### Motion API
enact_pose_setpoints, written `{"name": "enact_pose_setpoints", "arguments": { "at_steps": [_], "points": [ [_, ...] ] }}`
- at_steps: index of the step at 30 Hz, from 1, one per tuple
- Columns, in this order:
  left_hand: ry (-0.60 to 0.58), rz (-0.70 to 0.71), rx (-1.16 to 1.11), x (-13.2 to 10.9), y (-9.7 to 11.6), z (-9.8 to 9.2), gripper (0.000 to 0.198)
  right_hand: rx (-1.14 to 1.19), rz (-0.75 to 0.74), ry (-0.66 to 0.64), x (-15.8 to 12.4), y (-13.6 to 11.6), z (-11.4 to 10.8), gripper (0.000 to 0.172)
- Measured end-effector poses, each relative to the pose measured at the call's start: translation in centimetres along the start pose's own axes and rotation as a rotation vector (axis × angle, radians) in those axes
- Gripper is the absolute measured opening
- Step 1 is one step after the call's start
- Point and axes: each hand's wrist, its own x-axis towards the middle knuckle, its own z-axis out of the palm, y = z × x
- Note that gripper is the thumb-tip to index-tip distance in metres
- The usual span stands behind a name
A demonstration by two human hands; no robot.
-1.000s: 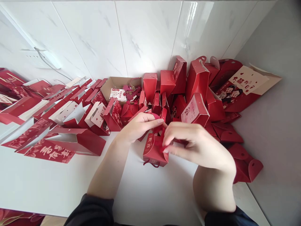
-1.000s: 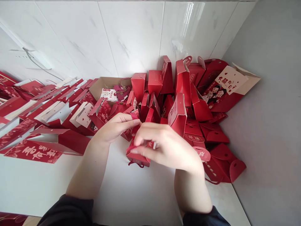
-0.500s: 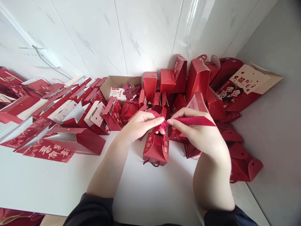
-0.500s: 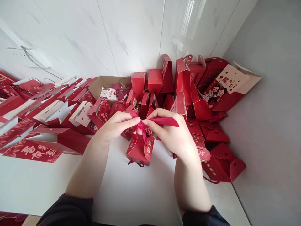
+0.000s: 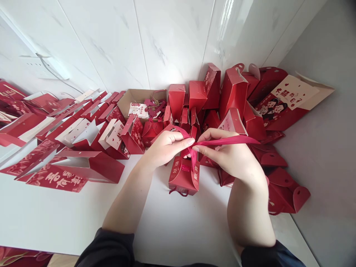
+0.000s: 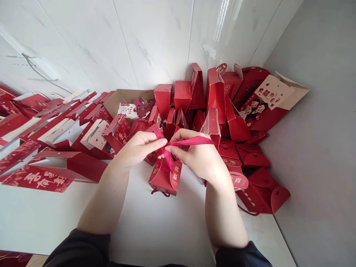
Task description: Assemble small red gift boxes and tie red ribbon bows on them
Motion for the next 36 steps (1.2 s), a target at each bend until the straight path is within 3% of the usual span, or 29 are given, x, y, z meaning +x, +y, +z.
{"name": "enact_pose_setpoints", "arguments": {
  "at_steps": [5, 11, 15, 21, 27, 32, 36],
  "points": [
    [0.019, -0.012, -0.032, 0.2, -0.3, 0.0, 0.041, -0.061, -0.176, 0.000, -0.3, -0.5, -0.2, 0.008],
    [0.077, -0.038, -0.009, 0.1, 0.0, 0.0, 0.040, -0.110, -0.299, -0.209, -0.3, -0.6, -0.3, 0.016],
    [0.047, -0.027, -0.066, 0.1, 0.0, -0.1, 0.033, -0.159, -0.249, -0.281, -0.1, -0.3, -0.1, 0.015],
    [-0.172, -0.011, -0.154, 0.3, -0.7, -0.8, 0.022, -0.115, -0.200, -0.296, -0.1, 0.0, -0.1, 0.016],
    [-0.206, 0.002, -0.146, 0.1, -0.9, -1.3, 0.021, -0.076, -0.197, -0.356, -0.2, 0.2, -0.6, 0.009],
    [-0.141, 0.104, -0.050, -0.6, -0.6, -1.1, 0.018, 0.263, 0.018, -0.146, -0.5, 1.6, 0.3, 0.020],
    [-0.126, 0.187, 0.073, -1.1, -0.3, -0.8, 0.018, 0.569, 0.125, -0.208, -0.6, 3.2, 1.9, 0.023]
  ]
}}
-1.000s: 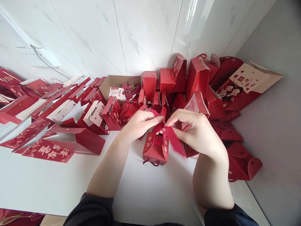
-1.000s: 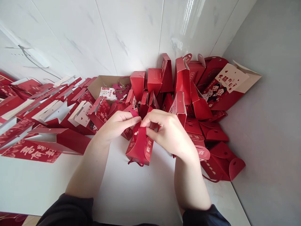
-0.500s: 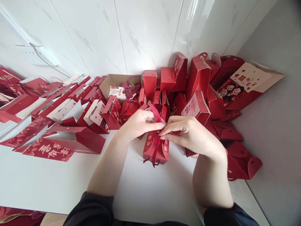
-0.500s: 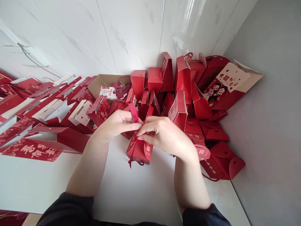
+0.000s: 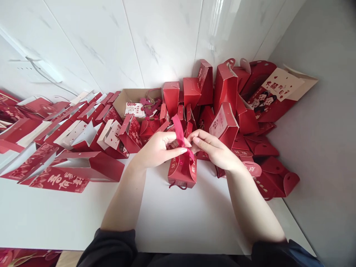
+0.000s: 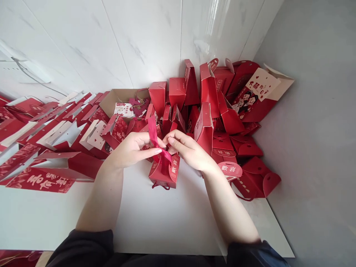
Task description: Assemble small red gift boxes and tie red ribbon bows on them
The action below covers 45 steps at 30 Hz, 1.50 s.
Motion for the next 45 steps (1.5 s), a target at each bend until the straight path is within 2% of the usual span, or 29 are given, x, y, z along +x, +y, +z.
{"name": "enact_pose_setpoints", "arguments": {
  "at_steps": [5, 12, 17, 22, 25, 27, 30, 36, 45],
  "points": [
    [0.062, 0.056, 0.146, -0.2, 0.8, 0.4, 0.017, 0.104, 0.049, 0.029, 0.3, 1.6, 0.5, 0.025],
    [0.088, 0.086, 0.277, -0.1, 1.1, 0.8, 0.013, 0.332, 0.116, -0.061, 0.1, 2.2, 0.3, 0.029],
    [0.066, 0.070, 0.188, -0.1, 1.1, 0.8, 0.017, 0.326, 0.149, -0.061, -0.1, 2.4, 0.3, 0.023],
    [-0.037, 0.026, 0.042, -0.1, 1.4, 1.1, 0.020, 0.338, 0.164, -0.216, 0.3, 2.6, 0.1, 0.014],
    [-0.024, 0.038, -0.007, -0.1, 1.4, 1.2, 0.019, 0.349, 0.162, -0.258, 0.5, 3.0, -0.1, 0.015],
    [-0.002, 0.052, 0.001, -0.1, 1.1, 1.1, 0.017, 0.347, 0.134, -0.219, 0.4, 3.1, -0.2, 0.012],
    [0.033, 0.033, 0.023, -0.3, 0.7, 1.0, 0.017, 0.270, 0.051, -0.070, -0.1, 2.8, -0.1, 0.010],
    [0.110, -0.016, -0.081, -0.7, 0.1, 1.3, 0.020, -0.075, -0.196, 0.194, -1.4, 1.1, 0.6, 0.016],
    [0.206, -0.037, -0.146, -1.5, 0.1, 2.0, 0.027, -0.478, -0.237, 0.338, -2.9, -1.1, 0.6, 0.011]
  ]
}}
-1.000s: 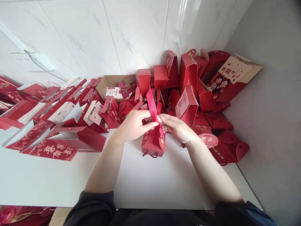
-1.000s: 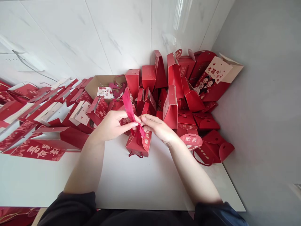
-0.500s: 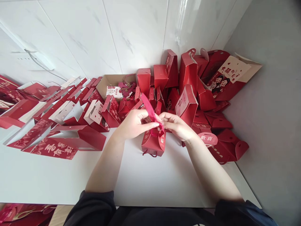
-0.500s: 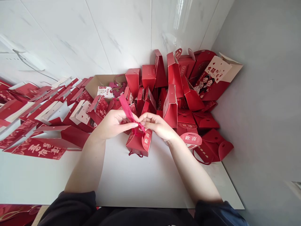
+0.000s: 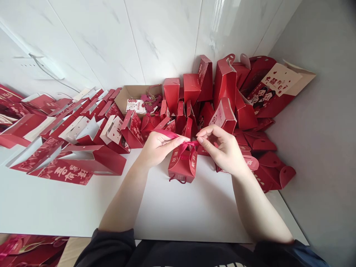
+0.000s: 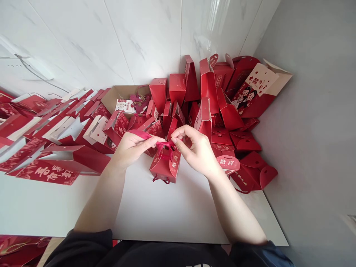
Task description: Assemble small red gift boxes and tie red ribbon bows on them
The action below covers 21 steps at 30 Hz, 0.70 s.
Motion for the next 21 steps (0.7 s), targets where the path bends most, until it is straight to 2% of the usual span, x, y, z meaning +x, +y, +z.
{"name": "enact_pose_setpoints", "arguments": {
  "at_steps": [4, 12, 21],
  "points": [
    [0.106, -0.041, -0.011, -0.8, -0.3, 0.1, 0.029, -0.141, -0.005, 0.041, -0.6, -0.5, -0.5, 0.013],
    [0.296, -0.195, 0.022, -2.6, -1.4, -1.0, 0.032, -0.216, 0.104, 0.030, -1.9, 0.3, -1.7, 0.016],
    [0.365, -0.351, 0.033, -4.1, -3.4, -2.3, 0.034, -0.204, 0.212, 0.008, -3.4, 1.6, -3.0, 0.021]
  ]
}}
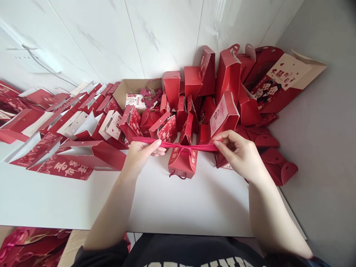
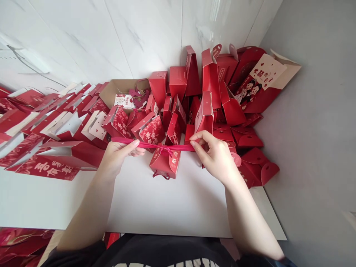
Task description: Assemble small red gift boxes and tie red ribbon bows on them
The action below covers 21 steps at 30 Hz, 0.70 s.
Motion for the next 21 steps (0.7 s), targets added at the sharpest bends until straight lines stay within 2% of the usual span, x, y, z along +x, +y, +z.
{"name": "enact_pose_setpoints", "arguments": {
  "at_steps": [7, 14, 21],
  "points": [
    [0.015, -0.023, -0.023, 0.6, -1.4, -0.5, 0.030, -0.075, 0.078, 0.012, -1.2, 1.9, -0.5, 0.020],
    [0.066, -0.094, -0.061, 0.7, -3.6, -2.2, 0.024, -0.146, 0.148, 0.015, -1.8, 3.1, -0.8, 0.019],
    [0.095, -0.140, -0.068, 0.6, -5.2, -3.1, 0.028, -0.175, 0.169, 0.048, -2.0, 4.3, -0.8, 0.018]
  ]
}}
